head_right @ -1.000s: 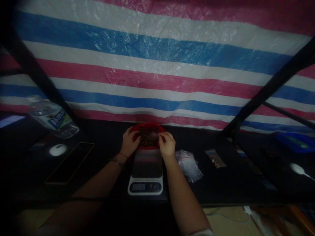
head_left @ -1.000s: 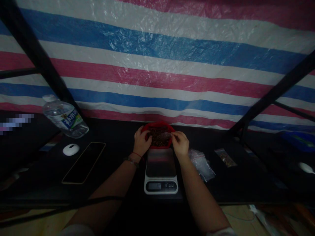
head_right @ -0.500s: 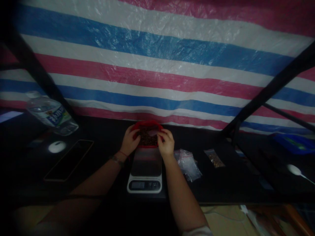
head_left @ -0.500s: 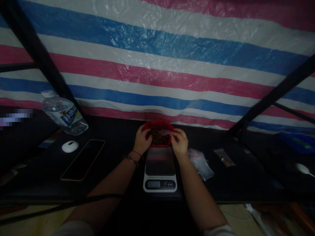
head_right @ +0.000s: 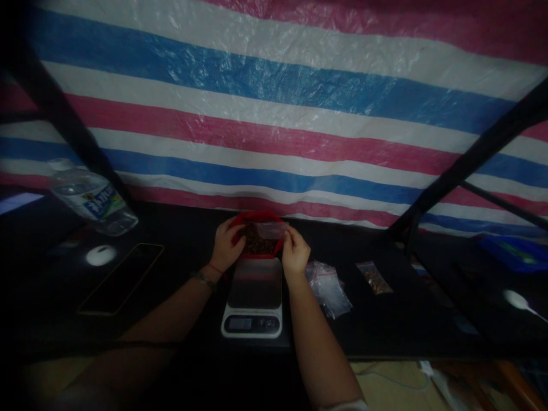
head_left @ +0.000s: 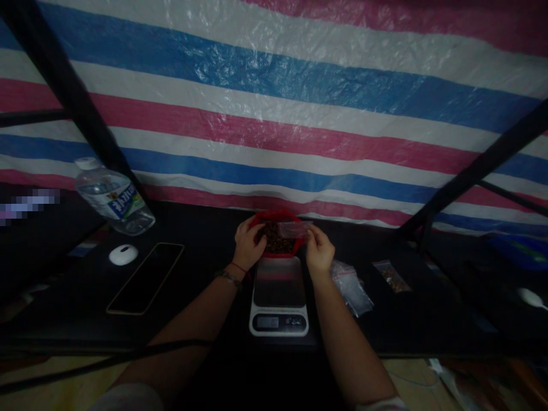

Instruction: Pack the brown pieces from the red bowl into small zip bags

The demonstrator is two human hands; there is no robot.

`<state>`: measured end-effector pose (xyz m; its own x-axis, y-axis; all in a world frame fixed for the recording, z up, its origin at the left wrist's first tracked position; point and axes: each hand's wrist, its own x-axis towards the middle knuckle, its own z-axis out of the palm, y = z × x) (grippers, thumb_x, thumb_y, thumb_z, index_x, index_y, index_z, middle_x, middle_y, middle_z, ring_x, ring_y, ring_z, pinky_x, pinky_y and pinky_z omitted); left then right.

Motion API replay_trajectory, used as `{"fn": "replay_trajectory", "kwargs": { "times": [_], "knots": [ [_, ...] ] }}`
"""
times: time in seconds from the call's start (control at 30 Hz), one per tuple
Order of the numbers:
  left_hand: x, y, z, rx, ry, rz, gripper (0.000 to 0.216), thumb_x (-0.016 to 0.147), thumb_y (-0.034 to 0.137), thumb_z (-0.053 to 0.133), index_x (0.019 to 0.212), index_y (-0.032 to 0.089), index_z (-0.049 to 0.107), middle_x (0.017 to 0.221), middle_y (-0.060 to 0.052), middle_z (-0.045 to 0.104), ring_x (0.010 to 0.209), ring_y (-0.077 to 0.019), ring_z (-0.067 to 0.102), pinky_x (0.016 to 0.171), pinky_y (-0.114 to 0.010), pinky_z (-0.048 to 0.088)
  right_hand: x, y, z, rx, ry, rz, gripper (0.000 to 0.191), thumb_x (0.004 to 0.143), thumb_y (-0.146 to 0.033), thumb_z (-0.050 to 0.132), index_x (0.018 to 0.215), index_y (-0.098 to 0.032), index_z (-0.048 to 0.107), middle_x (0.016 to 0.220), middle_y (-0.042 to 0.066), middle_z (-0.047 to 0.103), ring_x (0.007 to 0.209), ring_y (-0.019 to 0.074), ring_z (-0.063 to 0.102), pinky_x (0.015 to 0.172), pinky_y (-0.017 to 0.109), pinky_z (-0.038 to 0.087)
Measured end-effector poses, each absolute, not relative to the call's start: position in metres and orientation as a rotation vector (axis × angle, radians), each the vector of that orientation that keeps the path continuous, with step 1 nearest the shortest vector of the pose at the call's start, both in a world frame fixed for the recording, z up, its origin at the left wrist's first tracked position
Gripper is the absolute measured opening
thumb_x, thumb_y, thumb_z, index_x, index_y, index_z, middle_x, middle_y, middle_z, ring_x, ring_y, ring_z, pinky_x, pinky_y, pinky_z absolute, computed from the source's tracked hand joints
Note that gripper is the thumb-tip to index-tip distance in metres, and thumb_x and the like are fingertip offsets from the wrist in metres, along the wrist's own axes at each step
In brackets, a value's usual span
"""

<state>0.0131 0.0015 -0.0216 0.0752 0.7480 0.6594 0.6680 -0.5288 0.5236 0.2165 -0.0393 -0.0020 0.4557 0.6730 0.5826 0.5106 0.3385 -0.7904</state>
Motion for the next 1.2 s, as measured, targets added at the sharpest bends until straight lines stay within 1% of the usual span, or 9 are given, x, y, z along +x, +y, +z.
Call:
{"fn": "replay_trajectory", "kwargs": {
  "times": [0.07, 0.27, 0.47, 0.6, 0.7, 0.83, 0.97, 1.07, 1.2],
  "knots": [
    [0.014, 0.0, -0.02, 2.245, 1.455, 1.465, 0.033, 0.078, 0.025, 0.057, 0.11, 0.022, 0.063, 0.133, -0.008, 0.049, 0.123, -0.0271, 0.044, 0.104, -0.047, 0.036, 0.216, -0.037, -0.003, -1.292, -1.201, 0.204, 0.032, 0.084, -0.04, 0.054, 0.102, -0.019, 0.07, 0.1, 0.006, 0.072, 0.093, 0.02, 0.067, 0.086, 0.032, 0.05],
    [0.014, -0.003, -0.018, 2.26, 1.443, 1.456, 0.034, 0.079, 0.027, 0.057, 0.113, 0.023, 0.061, 0.134, -0.007, 0.049, 0.123, -0.027, 0.043, 0.104, -0.048, 0.035, 0.217, -0.034, -0.006, -1.364, -1.134, 0.266, 0.031, 0.076, -0.044, 0.063, 0.086, -0.016, 0.072, 0.082, 0.005, 0.073, 0.075, 0.0195, 0.068, 0.074, 0.031, 0.053],
    [0.015, -0.005, -0.017, 2.269, 1.449, 1.459, 0.034, 0.078, 0.026, 0.058, 0.112, 0.024, 0.062, 0.133, -0.007, 0.05, 0.122, -0.0267, 0.044, 0.103, -0.047, 0.035, 0.217, -0.038, -0.001, -1.381, -1.259, 0.173, 0.031, 0.082, -0.039, 0.055, 0.098, -0.018, 0.072, 0.098, 0.007, 0.073, 0.089, 0.0202, 0.067, 0.083, 0.032, 0.051],
    [0.016, -0.004, -0.018, 2.274, 1.455, 1.457, 0.034, 0.078, 0.026, 0.058, 0.112, 0.025, 0.062, 0.133, -0.006, 0.05, 0.122, -0.0263, 0.044, 0.102, -0.047, 0.036, 0.219, -0.037, -0.001, -1.455, -1.183, 0.157, 0.03, 0.077, -0.044, 0.061, 0.083, -0.017, 0.072, 0.079, 0.005, 0.072, 0.073, 0.0192, 0.066, 0.072, 0.03, 0.051],
    [0.016, -0.003, -0.02, 2.271, 1.463, 1.453, 0.035, 0.078, 0.027, 0.059, 0.113, 0.025, 0.061, 0.133, -0.006, 0.05, 0.122, -0.0267, 0.044, 0.102, -0.047, 0.036, 0.221, -0.036, -0.003, -1.44, -1.136, 0.152, 0.033, 0.08, -0.045, 0.057, 0.088, -0.016, 0.07, 0.084, 0.006, 0.072, 0.077, 0.019, 0.065, 0.076, 0.031, 0.05],
    [0.016, -0.004, -0.019, 2.259, 1.456, 1.46, 0.034, 0.078, 0.026, 0.058, 0.112, 0.025, 0.061, 0.133, -0.005, 0.051, 0.122, -0.0266, 0.044, 0.102, -0.047, 0.035, 0.219, -0.032, -0.004, -1.293, -1.001, 0.377, 0.037, 0.079, -0.044, 0.057, 0.099, -0.015, 0.068, 0.093, 0.008, 0.071, 0.075, 0.0171, 0.065, 0.07, 0.031, 0.053],
    [0.015, -0.005, -0.016, 2.256, 1.412, 1.473, 0.034, 0.08, 0.027, 0.056, 0.114, 0.024, 0.06, 0.13, -0.006, 0.053, 0.121, -0.0255, 0.045, 0.103, -0.046, 0.034, 0.216, -0.028, -0.001, -1.103, -0.7, 0.679, 0.035, 0.065, -0.04, 0.072, 0.09, -0.016, 0.065, 0.075, 0.0, 0.066, 0.06, 0.0111, 0.06, 0.058, 0.026, 0.054],
    [0.015, -0.006, -0.015, 2.264, 1.377, 1.479, 0.034, 0.082, 0.028, 0.055, 0.115, 0.024, 0.059, 0.128, -0.006, 0.054, 0.121, -0.0247, 0.045, 0.103, -0.045, 0.035, 0.216, -0.027, 0.002, -1.02, -0.577, 0.778, 0.032, 0.061, -0.038, 0.077, 0.081, -0.017, 0.064, 0.066, -0.004, 0.061, 0.057, 0.0081, 0.059, 0.059, 0.023, 0.054],
    [0.015, -0.006, -0.015, 2.272, 1.377, 1.475, 0.035, 0.082, 0.028, 0.054, 0.117, 0.023, 0.058, 0.126, -0.006, 0.056, 0.12, -0.0244, 0.046, 0.102, -0.044, 0.035, 0.218, -0.028, 0.003, -0.96, -0.574, 0.855, 0.031, 0.063, -0.038, 0.075, 0.084, -0.017, 0.065, 0.075, 0.0, 0.067, 0.069, 0.0115, 0.065, 0.067, 0.026, 0.057]
  ]
}}
